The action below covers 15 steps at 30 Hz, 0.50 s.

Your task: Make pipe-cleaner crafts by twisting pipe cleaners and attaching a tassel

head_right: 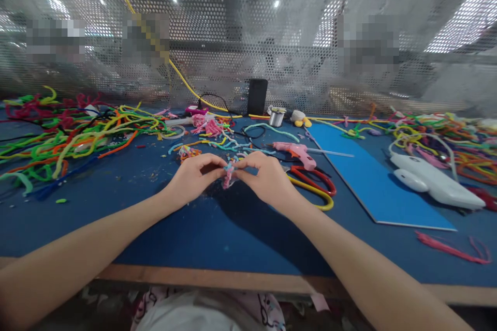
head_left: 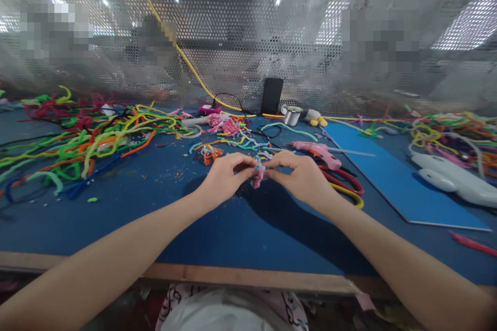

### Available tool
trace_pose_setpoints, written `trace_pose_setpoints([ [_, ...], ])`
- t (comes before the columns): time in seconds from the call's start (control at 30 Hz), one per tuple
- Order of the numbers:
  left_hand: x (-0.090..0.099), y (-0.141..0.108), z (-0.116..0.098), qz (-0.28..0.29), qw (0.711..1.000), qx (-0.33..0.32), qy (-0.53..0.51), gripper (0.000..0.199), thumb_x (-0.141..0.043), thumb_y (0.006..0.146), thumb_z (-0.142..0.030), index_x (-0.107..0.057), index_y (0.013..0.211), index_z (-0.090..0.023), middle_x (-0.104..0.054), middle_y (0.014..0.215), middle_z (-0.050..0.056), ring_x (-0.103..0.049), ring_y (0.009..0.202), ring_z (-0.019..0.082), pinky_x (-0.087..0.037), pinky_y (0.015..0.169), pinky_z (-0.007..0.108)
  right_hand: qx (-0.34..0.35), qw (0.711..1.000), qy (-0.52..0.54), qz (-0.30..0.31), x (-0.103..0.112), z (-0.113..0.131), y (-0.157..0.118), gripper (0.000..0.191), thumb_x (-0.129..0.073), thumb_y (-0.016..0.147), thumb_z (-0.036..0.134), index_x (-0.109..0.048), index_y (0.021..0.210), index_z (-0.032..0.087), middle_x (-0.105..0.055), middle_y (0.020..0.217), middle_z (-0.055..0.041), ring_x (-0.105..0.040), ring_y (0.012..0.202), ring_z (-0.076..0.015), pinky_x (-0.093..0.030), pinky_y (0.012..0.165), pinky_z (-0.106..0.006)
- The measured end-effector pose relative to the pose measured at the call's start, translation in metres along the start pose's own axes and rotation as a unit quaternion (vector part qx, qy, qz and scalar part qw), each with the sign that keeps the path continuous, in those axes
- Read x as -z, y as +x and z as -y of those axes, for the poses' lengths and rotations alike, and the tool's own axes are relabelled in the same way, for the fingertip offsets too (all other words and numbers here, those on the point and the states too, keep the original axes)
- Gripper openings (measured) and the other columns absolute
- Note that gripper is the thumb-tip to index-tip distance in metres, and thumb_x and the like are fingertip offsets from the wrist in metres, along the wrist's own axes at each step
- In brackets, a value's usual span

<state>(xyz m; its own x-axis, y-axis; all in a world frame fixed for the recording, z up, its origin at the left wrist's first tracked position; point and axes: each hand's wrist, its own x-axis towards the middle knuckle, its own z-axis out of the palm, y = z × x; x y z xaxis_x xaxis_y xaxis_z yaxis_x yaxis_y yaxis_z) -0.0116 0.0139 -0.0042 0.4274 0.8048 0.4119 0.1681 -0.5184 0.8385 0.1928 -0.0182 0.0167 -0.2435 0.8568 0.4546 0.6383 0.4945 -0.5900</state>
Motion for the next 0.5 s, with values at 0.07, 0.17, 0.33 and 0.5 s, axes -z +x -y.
trace_pose_setpoints([
  [0.07, -0.0012, 0.0025, 0.0023, 0.011, 0.999, 0.029, -0.034, 0.008, -0.066, 0.086, -0.022, -0.07, 0.091, -0.017, -0.075, 0.087, 0.004, -0.071, 0.079, 0.016, -0.057, 0.082, 0.031, -0.024, 1.0, -0.008, 0.0, 0.0016, 0.0003, 0.0016, 0.015, -0.071, 0.084, 0.033, -0.08, 0.091, 0.024, -0.078, 0.091, -0.0051, -0.07, 0.086, -0.0228, -0.055, 0.081, -0.037],
  [0.17, -0.0007, 0.0053, 0.0037, 0.019, 0.995, 0.064, -0.076, 0.017, -0.068, 0.085, -0.025, -0.07, 0.099, -0.016, -0.077, 0.094, 0.005, -0.073, 0.084, 0.018, -0.057, 0.086, 0.034, -0.047, 0.999, -0.018, 0.0, 0.004, 0.0015, 0.0039, 0.019, -0.07, 0.083, 0.034, -0.081, 0.095, 0.024, -0.079, 0.095, -0.0051, -0.071, 0.09, -0.0255, -0.055, 0.08, -0.039],
  [0.33, 0.0037, 0.0054, 0.0016, 0.037, 0.995, 0.068, -0.066, 0.018, -0.07, 0.085, -0.029, -0.074, 0.098, -0.017, -0.079, 0.095, 0.005, -0.074, 0.089, 0.019, -0.057, 0.09, 0.035, -0.075, 0.997, 0.001, 0.019, 0.0049, 0.0047, 0.0051, 0.021, -0.069, 0.083, 0.036, -0.081, 0.091, 0.021, -0.08, 0.095, -0.0048, -0.071, 0.085, -0.0245, -0.053, 0.076, -0.036],
  [0.5, 0.0062, 0.0046, 0.0038, 0.031, 0.995, 0.08, -0.05, 0.017, -0.072, 0.082, -0.029, -0.077, 0.094, -0.018, -0.08, 0.09, 0.004, -0.075, 0.087, 0.021, -0.058, 0.086, 0.035, -0.113, 0.993, 0.008, 0.024, 0.0032, 0.0064, 0.0029, 0.018, -0.072, 0.079, 0.036, -0.08, 0.08, 0.02, -0.079, 0.081, -0.0034, -0.067, 0.07, -0.0201, -0.049, 0.066, -0.032],
])
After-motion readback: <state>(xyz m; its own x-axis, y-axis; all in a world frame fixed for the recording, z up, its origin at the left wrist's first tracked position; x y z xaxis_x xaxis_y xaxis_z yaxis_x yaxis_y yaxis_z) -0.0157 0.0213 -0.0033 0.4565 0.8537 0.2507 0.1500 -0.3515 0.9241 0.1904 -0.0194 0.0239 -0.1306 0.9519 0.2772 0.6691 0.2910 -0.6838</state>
